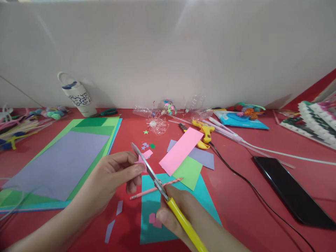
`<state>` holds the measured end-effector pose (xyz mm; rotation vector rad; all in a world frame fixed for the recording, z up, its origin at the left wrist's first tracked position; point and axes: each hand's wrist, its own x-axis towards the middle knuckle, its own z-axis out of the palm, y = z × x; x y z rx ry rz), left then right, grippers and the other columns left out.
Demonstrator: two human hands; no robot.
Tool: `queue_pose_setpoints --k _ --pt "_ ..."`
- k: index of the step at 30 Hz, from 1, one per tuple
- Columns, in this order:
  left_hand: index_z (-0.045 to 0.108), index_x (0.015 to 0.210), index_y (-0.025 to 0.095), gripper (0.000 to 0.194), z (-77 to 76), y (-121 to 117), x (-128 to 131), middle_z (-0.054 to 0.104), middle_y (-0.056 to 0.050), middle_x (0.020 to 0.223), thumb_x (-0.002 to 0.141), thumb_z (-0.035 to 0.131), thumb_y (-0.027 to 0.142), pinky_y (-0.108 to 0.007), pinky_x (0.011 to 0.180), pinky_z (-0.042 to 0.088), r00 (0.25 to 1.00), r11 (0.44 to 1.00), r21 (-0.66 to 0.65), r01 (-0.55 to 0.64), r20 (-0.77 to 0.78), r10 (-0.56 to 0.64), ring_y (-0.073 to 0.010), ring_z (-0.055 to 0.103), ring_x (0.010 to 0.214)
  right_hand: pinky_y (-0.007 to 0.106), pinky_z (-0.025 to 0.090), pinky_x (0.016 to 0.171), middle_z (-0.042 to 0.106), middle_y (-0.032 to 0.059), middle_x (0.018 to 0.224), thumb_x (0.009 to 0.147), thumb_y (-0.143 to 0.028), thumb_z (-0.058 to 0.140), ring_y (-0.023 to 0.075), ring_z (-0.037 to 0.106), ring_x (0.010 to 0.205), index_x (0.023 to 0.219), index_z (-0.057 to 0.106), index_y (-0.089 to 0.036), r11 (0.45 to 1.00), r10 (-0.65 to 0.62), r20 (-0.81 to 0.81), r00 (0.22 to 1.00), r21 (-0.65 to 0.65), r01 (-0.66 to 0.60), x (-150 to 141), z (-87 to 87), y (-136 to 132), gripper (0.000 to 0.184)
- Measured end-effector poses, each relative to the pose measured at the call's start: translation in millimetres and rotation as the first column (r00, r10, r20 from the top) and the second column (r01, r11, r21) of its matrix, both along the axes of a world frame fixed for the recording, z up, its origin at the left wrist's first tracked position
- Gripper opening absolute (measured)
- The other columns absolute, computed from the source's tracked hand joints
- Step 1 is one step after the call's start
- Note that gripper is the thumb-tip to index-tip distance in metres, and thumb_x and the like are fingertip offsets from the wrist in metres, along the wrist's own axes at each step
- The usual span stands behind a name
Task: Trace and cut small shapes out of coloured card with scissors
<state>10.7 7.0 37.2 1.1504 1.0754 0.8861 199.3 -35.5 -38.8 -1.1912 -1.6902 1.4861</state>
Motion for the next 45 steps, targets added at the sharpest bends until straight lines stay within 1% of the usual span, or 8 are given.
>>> queue_pose_setpoints --k 3,6,18,26,30,33,39,45 --pt "0.055 0.060 0.017 0.021 -0.6 -0.5 -1.3 0.057 0.006 0.049 0.077 0.064 0.024 -0.016 0.044 0.043 1.000 1.000 0.003 0.009 0.006 -0.009 -0.0055 0.052 0.041 0.023 0.019 0.036 0.032 -0.0086 0.048 0.078 -0.077 0.040 0.0079 0.028 0.038 0.074 0.039 -0.022 0.998 0.007 0.003 1.000 -0.070 -0.007 -2.0 25.0 -7.3 0.055" --pt "0.055 0.060 0.017 0.021 -0.8 -0.4 -1.6 0.057 0.006 0.049 0.077 0.064 0.024 -0.016 0.044 0.043 1.000 1.000 -0.003 0.009 0.020 -0.009 -0.0052 0.052 0.040 0.023 0.019 0.036 0.031 -0.0082 0.052 0.076 -0.078 0.041 0.0076 0.027 0.040 0.074 0.039 -0.022 0.995 -0.020 0.015 1.000 -0.093 0.021 -3.8 34.1 -10.4 0.056" --pt "0.055 0.060 0.017 0.021 -1.6 0.3 -0.8 0.058 0.005 0.049 0.077 0.065 0.025 -0.015 0.044 0.044 0.998 1.000 0.002 0.023 0.050 -0.023 -0.0054 0.052 0.041 0.023 0.021 0.039 0.032 -0.0078 0.051 0.080 -0.073 0.044 0.0083 0.027 0.042 0.073 0.043 -0.022 0.997 -0.068 0.025 0.997 -0.028 0.068 -7.5 40.0 -11.0 0.051" --pt "0.055 0.060 0.017 0.020 1.7 0.3 -0.1 0.058 0.005 0.047 0.076 0.065 0.023 -0.015 0.042 0.042 0.997 1.000 -0.021 0.015 0.075 -0.014 -0.0053 0.051 0.038 0.024 0.015 0.039 0.029 -0.0080 0.053 0.074 -0.082 0.037 0.0086 0.025 0.043 0.071 0.036 -0.023 0.998 -0.069 0.078 0.995 -0.006 0.070 -10.3 35.0 -8.4 0.059" --pt "0.055 0.060 0.017 0.020 1.8 -0.7 0.3 0.058 0.005 0.047 0.075 0.066 0.024 -0.015 0.042 0.043 0.996 1.000 -0.024 0.011 0.084 -0.008 -0.0055 0.051 0.038 0.025 0.016 0.045 0.024 -0.0081 0.055 0.076 -0.080 0.037 0.0089 0.020 0.048 0.068 0.035 -0.022 0.995 -0.101 0.068 0.993 0.031 0.099 -11.4 30.9 -8.3 0.059" --pt "0.054 0.061 0.017 0.021 0.8 -0.8 -0.5 0.058 0.005 0.047 0.075 0.067 0.026 -0.016 0.042 0.043 0.996 1.000 -0.016 0.018 0.088 -0.016 -0.0058 0.051 0.037 0.025 0.018 0.046 0.025 -0.0078 0.055 0.075 -0.078 0.042 0.0092 0.022 0.049 0.066 0.036 -0.022 0.989 -0.140 0.063 0.988 0.054 0.136 -10.2 29.2 -8.5 0.057" --pt "0.055 0.061 0.016 0.024 -2.4 -1.1 1.7 0.059 0.004 0.050 0.076 0.067 0.029 -0.016 0.043 0.042 0.993 0.992 -0.065 0.111 0.058 -0.107 -0.0052 0.051 0.040 0.022 0.029 0.040 0.035 -0.0087 0.046 0.080 -0.071 0.045 0.0091 0.032 0.039 0.075 0.043 -0.022 0.979 -0.197 -0.037 0.980 -0.055 0.194 -4.9 31.7 -9.1 0.049" --pt "0.054 0.065 0.017 0.020 -16.4 -6.6 12.0 0.060 0.004 0.052 0.074 0.067 0.029 -0.018 0.043 0.044 0.972 0.960 -0.156 0.232 0.064 -0.224 -0.0064 0.053 0.040 0.023 0.030 0.039 0.041 -0.0065 0.043 0.081 -0.063 0.051 0.0100 0.037 0.038 0.069 0.045 -0.022 0.973 -0.231 -0.095 0.968 -0.032 0.229 -2.2 25.1 -8.3 0.044"
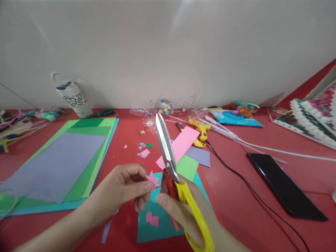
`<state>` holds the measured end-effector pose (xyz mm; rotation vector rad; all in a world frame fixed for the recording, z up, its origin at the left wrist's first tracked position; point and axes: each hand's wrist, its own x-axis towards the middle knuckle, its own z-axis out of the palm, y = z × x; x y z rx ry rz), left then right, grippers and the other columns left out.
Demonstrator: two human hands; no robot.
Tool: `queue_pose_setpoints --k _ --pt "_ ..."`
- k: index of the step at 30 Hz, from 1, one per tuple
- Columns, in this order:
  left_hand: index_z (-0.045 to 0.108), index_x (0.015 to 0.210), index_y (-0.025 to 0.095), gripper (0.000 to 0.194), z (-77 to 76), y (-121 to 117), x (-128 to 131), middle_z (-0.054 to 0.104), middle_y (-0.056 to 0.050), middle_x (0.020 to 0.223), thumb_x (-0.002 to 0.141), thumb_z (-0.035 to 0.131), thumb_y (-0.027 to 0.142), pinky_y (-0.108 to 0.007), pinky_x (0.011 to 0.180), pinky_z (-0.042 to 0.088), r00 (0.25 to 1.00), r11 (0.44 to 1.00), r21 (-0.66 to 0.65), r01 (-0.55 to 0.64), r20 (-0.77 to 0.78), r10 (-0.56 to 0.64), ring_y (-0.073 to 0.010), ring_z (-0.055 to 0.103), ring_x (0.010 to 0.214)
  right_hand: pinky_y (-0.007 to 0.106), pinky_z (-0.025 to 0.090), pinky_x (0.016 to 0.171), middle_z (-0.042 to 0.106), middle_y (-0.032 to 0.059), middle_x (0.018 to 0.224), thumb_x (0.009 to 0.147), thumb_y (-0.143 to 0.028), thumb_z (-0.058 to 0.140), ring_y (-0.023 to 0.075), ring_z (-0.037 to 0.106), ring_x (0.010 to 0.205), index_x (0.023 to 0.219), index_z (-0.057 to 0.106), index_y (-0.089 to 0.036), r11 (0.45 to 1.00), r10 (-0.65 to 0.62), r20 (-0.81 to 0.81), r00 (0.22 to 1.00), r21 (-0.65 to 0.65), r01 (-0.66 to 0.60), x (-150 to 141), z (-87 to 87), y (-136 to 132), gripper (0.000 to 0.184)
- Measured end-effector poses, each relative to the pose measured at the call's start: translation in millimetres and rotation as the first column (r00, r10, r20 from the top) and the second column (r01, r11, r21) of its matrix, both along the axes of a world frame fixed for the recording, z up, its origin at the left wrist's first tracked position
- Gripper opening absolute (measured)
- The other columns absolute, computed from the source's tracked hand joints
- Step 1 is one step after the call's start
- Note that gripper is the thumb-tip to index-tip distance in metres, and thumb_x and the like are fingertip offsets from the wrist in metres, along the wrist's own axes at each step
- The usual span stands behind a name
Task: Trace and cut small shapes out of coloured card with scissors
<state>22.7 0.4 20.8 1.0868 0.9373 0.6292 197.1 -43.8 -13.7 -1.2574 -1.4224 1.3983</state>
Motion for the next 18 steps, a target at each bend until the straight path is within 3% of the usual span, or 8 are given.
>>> queue_pose_setpoints --k 4,9,14,18 --pt "0.054 0.066 0.017 0.017 -4.9 -3.5 3.3 0.060 0.004 0.054 0.074 0.065 0.027 -0.019 0.045 0.046 0.996 0.995 -0.047 0.088 0.000 -0.088 -0.0069 0.054 0.041 0.023 0.035 0.040 0.041 -0.0069 0.038 0.086 -0.052 0.052 0.0089 0.038 0.035 0.063 0.044 -0.021 0.998 -0.058 -0.049 0.997 -0.036 0.056 -2.6 0.0 2.4 0.039" --pt "0.053 0.063 0.017 0.013 -3.3 -4.9 1.0 0.058 0.005 0.053 0.072 0.061 0.017 -0.017 0.046 0.045 0.989 0.988 -0.049 0.146 -0.027 -0.148 -0.0056 0.054 0.043 0.022 0.037 0.038 0.037 -0.0089 0.038 0.082 -0.048 0.055 0.0070 0.032 0.032 0.060 0.041 -0.022 0.996 0.039 -0.284 0.958 -0.061 -0.058 -3.5 8.4 6.0 0.037" --pt "0.055 0.064 0.017 0.010 -1.6 -4.3 0.1 0.058 0.004 0.053 0.073 0.059 0.017 -0.015 0.045 0.043 0.979 0.982 -0.044 0.183 -0.084 -0.186 -0.0053 0.054 0.043 0.023 0.039 0.041 0.043 -0.0075 0.037 0.082 -0.047 0.056 0.0088 0.039 0.033 0.067 0.048 -0.020 0.990 0.034 -0.158 0.987 -0.130 -0.055 2.3 2.9 2.3 0.032" --pt "0.054 0.066 0.017 0.015 -2.6 -3.8 2.0 0.059 0.003 0.054 0.075 0.062 0.025 -0.018 0.045 0.045 0.990 0.989 -0.059 0.136 -0.022 -0.138 -0.0062 0.053 0.042 0.022 0.040 0.039 0.041 -0.0088 0.039 0.083 -0.047 0.055 0.0087 0.038 0.034 0.069 0.047 -0.021 0.991 -0.024 -0.156 0.987 -0.137 0.003 -1.8 0.8 1.9 0.030"
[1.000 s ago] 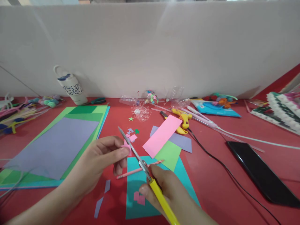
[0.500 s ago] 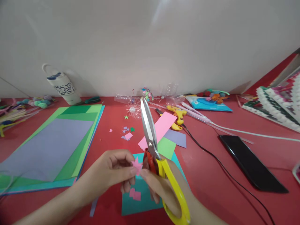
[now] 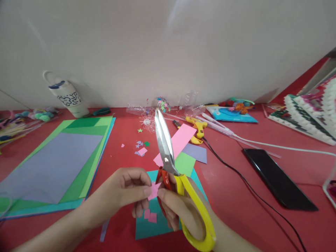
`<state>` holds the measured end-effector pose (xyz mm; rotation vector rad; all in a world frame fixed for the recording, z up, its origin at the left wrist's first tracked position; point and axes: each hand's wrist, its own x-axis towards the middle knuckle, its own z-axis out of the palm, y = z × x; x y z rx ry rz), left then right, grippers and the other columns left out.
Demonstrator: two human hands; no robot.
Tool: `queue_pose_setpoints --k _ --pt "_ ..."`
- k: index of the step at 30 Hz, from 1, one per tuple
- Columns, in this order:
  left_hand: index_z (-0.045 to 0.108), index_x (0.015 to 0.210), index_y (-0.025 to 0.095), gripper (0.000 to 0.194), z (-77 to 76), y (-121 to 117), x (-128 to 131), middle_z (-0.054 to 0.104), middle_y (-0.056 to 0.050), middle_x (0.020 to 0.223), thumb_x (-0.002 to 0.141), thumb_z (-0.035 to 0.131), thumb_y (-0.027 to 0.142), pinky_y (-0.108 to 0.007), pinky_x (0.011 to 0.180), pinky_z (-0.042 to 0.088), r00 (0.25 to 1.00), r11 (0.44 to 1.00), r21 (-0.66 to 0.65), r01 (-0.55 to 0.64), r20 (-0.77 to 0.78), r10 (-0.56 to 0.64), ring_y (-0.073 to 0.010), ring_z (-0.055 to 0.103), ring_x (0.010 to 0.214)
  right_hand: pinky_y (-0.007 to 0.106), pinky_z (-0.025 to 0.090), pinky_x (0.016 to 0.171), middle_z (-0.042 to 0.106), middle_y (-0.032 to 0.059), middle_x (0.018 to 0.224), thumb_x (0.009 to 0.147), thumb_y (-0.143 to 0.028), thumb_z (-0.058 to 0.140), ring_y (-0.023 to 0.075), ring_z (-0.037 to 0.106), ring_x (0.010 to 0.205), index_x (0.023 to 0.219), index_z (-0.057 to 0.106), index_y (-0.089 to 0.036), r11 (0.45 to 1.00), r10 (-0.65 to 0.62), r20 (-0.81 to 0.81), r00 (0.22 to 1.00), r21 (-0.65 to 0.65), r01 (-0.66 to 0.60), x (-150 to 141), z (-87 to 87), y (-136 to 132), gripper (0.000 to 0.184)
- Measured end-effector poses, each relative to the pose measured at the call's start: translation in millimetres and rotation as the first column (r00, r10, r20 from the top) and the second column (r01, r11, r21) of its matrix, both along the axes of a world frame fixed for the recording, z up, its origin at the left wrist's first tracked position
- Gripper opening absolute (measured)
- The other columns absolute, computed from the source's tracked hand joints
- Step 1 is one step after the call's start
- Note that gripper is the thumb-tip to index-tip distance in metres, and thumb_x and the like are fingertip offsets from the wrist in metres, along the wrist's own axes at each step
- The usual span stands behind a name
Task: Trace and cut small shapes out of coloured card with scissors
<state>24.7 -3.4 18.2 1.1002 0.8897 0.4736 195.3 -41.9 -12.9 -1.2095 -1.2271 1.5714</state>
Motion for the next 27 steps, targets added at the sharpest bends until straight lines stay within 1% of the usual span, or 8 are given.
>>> queue_pose_setpoints --k 3,6,11,15,17,21,24,27 --pt "0.055 0.070 0.017 0.017 -4.4 -0.6 1.1 0.061 0.003 0.058 0.075 0.064 0.030 -0.020 0.048 0.047 0.998 1.000 0.001 -0.021 0.058 0.021 -0.0075 0.055 0.044 0.022 0.038 0.039 0.038 -0.0084 0.038 0.084 -0.048 0.054 0.0076 0.036 0.033 0.056 0.038 -0.023 0.994 -0.075 -0.021 0.997 0.076 0.076 -6.0 3.2 1.9 0.040" --pt "0.055 0.066 0.017 0.019 -6.7 -0.4 1.0 0.061 0.002 0.059 0.075 0.065 0.030 -0.020 0.050 0.047 0.997 0.999 0.020 -0.043 0.067 0.042 -0.0078 0.056 0.047 0.023 0.037 0.039 0.038 -0.0077 0.037 0.082 -0.050 0.054 0.0077 0.036 0.032 0.053 0.034 -0.023 0.992 -0.106 0.027 0.994 0.073 0.104 -7.1 3.7 1.9 0.044" --pt "0.057 0.073 0.016 0.016 -0.9 0.9 0.4 0.058 0.004 0.057 0.071 0.069 0.027 -0.021 0.052 0.048 0.998 0.997 0.030 -0.066 0.017 0.066 -0.0084 0.056 0.048 0.023 0.035 0.040 0.040 -0.0082 0.039 0.086 -0.048 0.049 0.0103 0.038 0.035 0.073 0.047 -0.022 0.991 -0.132 0.178 0.975 0.055 0.124 -4.0 -2.3 -3.3 0.030" --pt "0.057 0.068 0.015 0.019 0.4 -0.2 0.7 0.055 0.004 0.056 0.074 0.067 0.031 -0.021 0.052 0.048 0.999 0.998 0.040 -0.041 -0.025 0.042 -0.0074 0.054 0.048 0.022 0.031 0.038 0.040 -0.0088 0.041 0.086 -0.049 0.050 0.0096 0.036 0.036 0.081 0.049 -0.021 0.992 -0.124 0.204 0.971 0.037 0.119 -5.1 -4.4 -5.1 0.028" --pt "0.056 0.067 0.015 0.020 -0.9 0.0 0.2 0.057 0.003 0.058 0.074 0.066 0.031 -0.021 0.050 0.047 0.998 0.997 0.042 -0.058 -0.004 0.058 -0.0075 0.054 0.047 0.023 0.032 0.039 0.039 -0.0085 0.040 0.086 -0.054 0.049 0.0101 0.037 0.036 0.078 0.048 -0.022 0.994 -0.111 0.210 0.971 0.047 0.103 -4.4 -2.8 -4.1 0.034" --pt "0.057 0.070 0.016 0.017 0.1 5.6 -3.3 0.059 0.003 0.057 0.075 0.066 0.029 -0.020 0.048 0.045 0.988 0.985 0.079 -0.154 0.020 0.153 -0.0078 0.055 0.046 0.024 0.032 0.039 0.039 -0.0070 0.045 0.082 -0.066 0.048 0.0105 0.037 0.039 0.074 0.046 -0.022 0.992 -0.007 0.159 0.987 0.129 -0.014 1.8 4.9 -1.2 0.044" --pt "0.059 0.070 0.016 0.017 6.8 12.3 -9.2 0.061 0.002 0.058 0.077 0.064 0.030 -0.020 0.049 0.045 0.981 0.969 0.154 -0.193 0.020 0.193 -0.0086 0.057 0.048 0.023 0.031 0.040 0.037 -0.0071 0.048 0.080 -0.069 0.047 0.0094 0.033 0.040 0.073 0.045 -0.022 0.980 0.052 0.128 0.990 0.186 -0.075 6.4 8.3 -0.1 0.048" --pt "0.060 0.068 0.016 0.018 15.4 18.2 -17.3 0.061 0.002 0.057 0.080 0.062 0.030 -0.020 0.052 0.048 0.978 0.953 0.226 -0.204 0.011 0.206 -0.0083 0.057 0.048 0.024 0.031 0.040 0.037 -0.0064 0.050 0.076 -0.070 0.050 0.0102 0.034 0.042 0.076 0.049 -0.022 0.980 0.033 0.164 0.986 0.187 -0.064 10.2 1.0 2.8 0.049"
